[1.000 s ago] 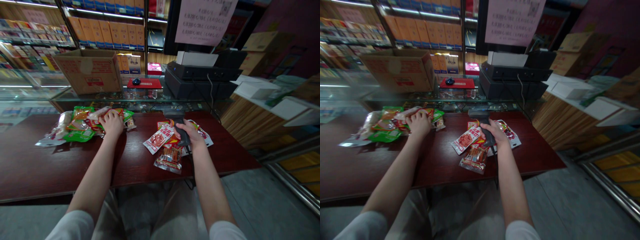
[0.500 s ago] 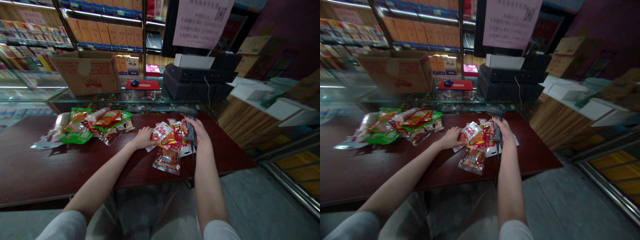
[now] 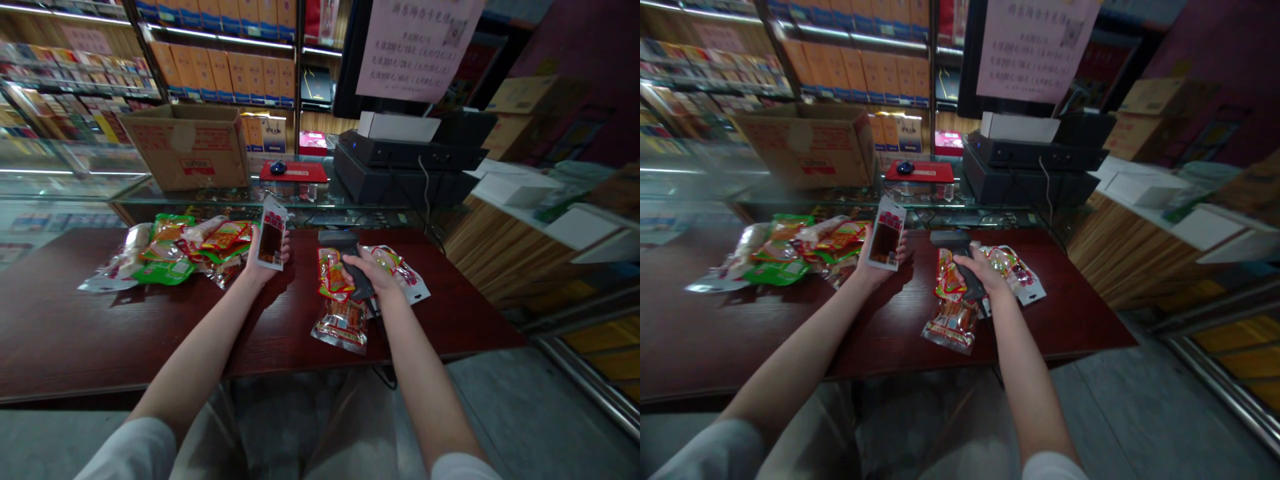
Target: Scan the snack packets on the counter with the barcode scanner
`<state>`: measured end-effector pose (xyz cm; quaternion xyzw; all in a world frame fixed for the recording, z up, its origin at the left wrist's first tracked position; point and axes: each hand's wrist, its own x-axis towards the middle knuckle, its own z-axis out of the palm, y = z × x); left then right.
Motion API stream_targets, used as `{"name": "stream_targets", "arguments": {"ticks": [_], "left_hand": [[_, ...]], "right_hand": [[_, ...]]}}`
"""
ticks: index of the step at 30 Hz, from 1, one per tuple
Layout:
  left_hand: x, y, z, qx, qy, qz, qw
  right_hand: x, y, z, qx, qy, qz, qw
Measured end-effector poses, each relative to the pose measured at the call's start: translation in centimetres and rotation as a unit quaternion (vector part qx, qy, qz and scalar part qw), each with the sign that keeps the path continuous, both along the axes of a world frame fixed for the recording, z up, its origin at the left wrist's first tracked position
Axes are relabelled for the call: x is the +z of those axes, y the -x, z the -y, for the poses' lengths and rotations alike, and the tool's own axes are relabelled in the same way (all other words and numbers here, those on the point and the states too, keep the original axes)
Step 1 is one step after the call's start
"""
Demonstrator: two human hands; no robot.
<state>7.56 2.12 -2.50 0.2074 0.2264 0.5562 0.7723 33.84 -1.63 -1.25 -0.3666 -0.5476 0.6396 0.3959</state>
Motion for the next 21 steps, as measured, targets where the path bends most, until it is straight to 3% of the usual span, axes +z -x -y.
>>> {"name": "stream_targets", "arguments": {"ticks": [11,16,19,21], "left_hand": [[-0.29,0.68,-0.11,0.044,0.013,-0.014,0.999],[-0.07,0.34,0.08,0.044,-0.007,-0.024,0.999],[-0.19,-0.13,-0.23,0.081,-0.012,-0.090,0.993],[-0.01,-0.23,-0.42,0.153,-0.031,-0.202,0.967]], "right_hand": [[-0.41,0.43,0.35,0.097,0.017,0.020,0.995],[-0.88,0.67,0.18,0.097,0.014,0.022,0.995],[-0.89,0.52,0.09,0.101,0.013,0.022,0.995],[-0.73,0.17,0.08,0.085,0.015,0.017,0.996]]}}
